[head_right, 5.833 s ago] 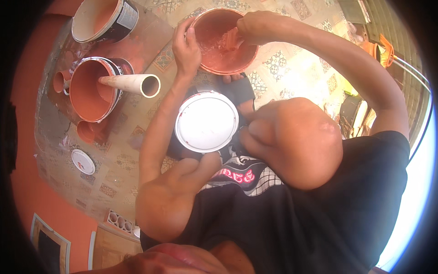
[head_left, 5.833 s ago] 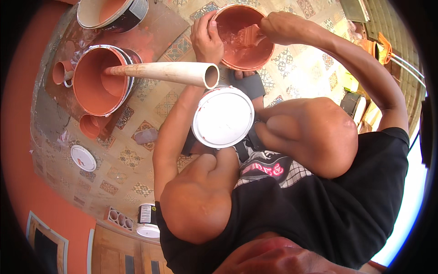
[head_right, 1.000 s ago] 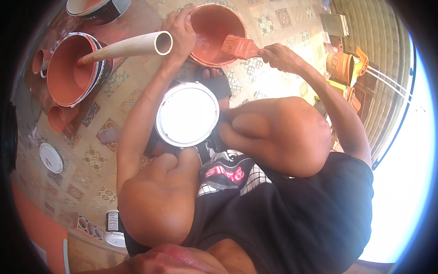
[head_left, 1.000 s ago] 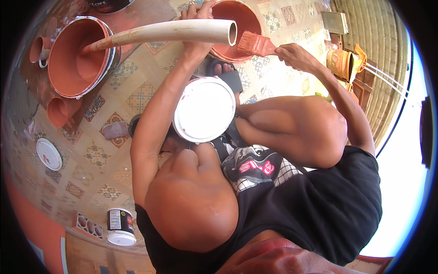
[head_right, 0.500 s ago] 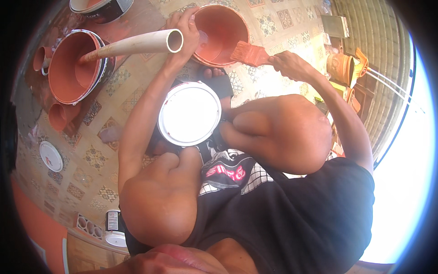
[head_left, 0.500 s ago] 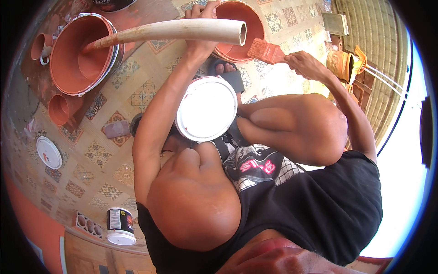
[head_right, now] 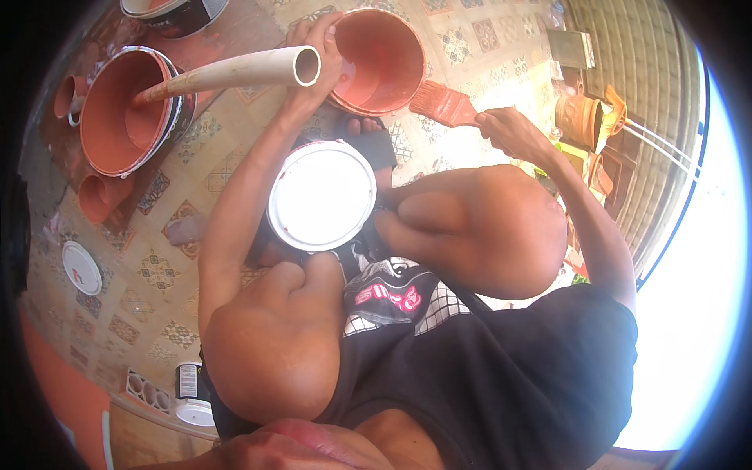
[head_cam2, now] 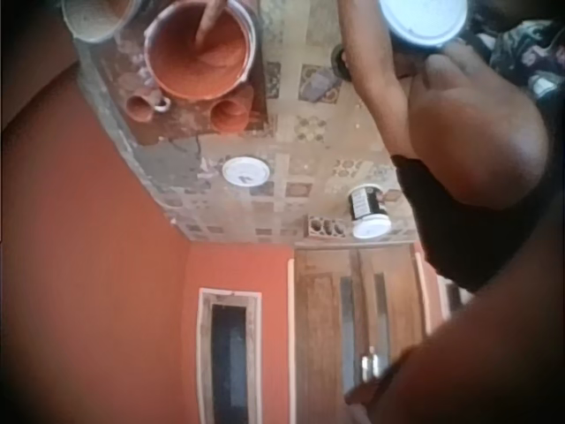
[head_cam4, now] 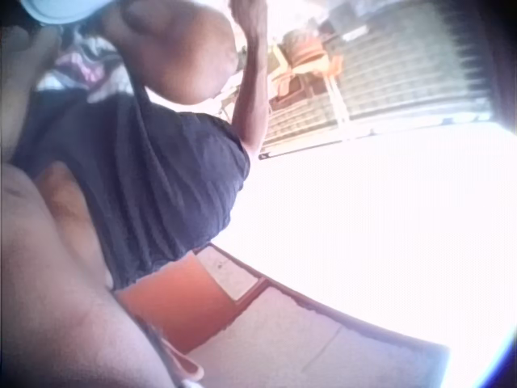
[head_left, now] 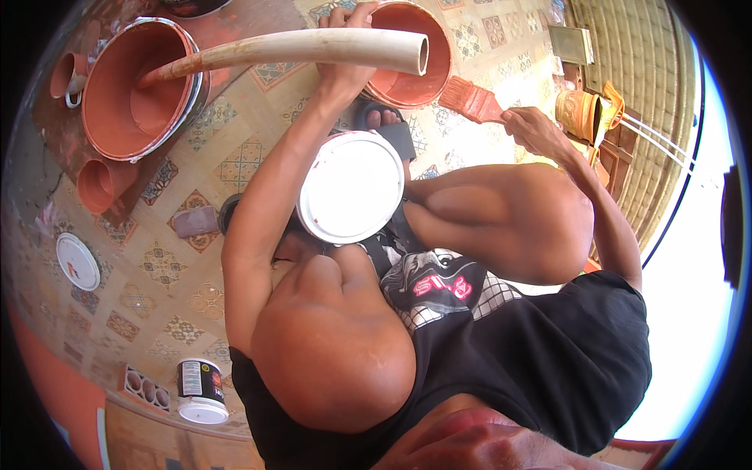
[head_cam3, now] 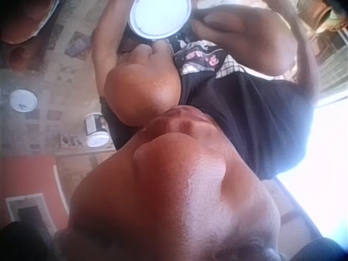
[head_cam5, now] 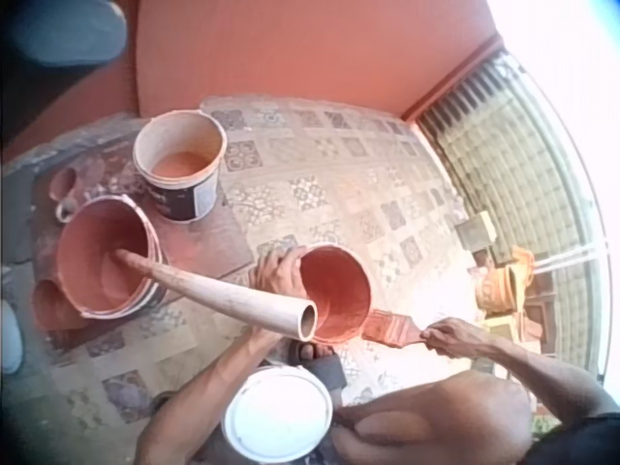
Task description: The person sits on a tiled floor and mixes reddish-brown paint in several buckets using a long white stick and a paintbrush. They stir the paint, scrape the sides of the buckets, and transfer some paint between containers.
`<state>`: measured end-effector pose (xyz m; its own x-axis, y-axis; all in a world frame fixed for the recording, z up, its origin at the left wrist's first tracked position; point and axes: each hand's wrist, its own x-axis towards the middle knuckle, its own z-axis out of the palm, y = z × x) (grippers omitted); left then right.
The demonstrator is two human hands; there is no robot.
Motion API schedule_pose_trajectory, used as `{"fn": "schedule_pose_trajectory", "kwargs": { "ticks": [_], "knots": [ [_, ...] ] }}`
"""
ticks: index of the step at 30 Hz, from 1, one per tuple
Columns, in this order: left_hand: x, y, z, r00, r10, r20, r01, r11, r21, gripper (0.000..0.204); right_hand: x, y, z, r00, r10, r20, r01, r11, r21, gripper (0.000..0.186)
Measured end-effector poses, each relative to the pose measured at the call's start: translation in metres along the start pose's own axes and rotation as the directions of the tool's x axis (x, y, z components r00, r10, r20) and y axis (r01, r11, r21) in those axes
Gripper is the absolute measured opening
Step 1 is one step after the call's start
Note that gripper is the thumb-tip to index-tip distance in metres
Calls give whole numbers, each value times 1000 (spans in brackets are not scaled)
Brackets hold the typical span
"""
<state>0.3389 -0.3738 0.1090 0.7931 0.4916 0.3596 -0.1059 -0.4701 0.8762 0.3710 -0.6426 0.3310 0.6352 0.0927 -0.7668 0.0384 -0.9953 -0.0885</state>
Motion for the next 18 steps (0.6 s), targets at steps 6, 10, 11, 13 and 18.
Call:
{"fn": "schedule_pose_trajectory", "kwargs": {
  "ticks": [6, 10, 11, 13, 18],
  "knots": [
    [3, -2, 2, 998, -18, 53, 18, 1000, 13, 30, 19, 5, 15, 820, -430, -378, 287, 880, -379, 28],
    [3, 2, -3, 999, -10, 32, 8, 998, 63, 29, 33, 7, 29, 774, -543, -327, 334, 787, -519, 21],
    [1, 3, -3, 999, -29, 26, 26, 995, 100, 27, 32, 11, 32, 775, -539, -329, 324, 786, -526, 21],
    [1, 3, -3, 999, -28, 24, 26, 996, 88, 27, 26, 20, 36, 801, -511, -313, 284, 783, -553, 20],
    [4, -1, 1, 999, -13, 52, 12, 1000, 19, 31, 4, 37, 40, 800, -475, -367, 211, 795, -569, 21]
  ]
}}
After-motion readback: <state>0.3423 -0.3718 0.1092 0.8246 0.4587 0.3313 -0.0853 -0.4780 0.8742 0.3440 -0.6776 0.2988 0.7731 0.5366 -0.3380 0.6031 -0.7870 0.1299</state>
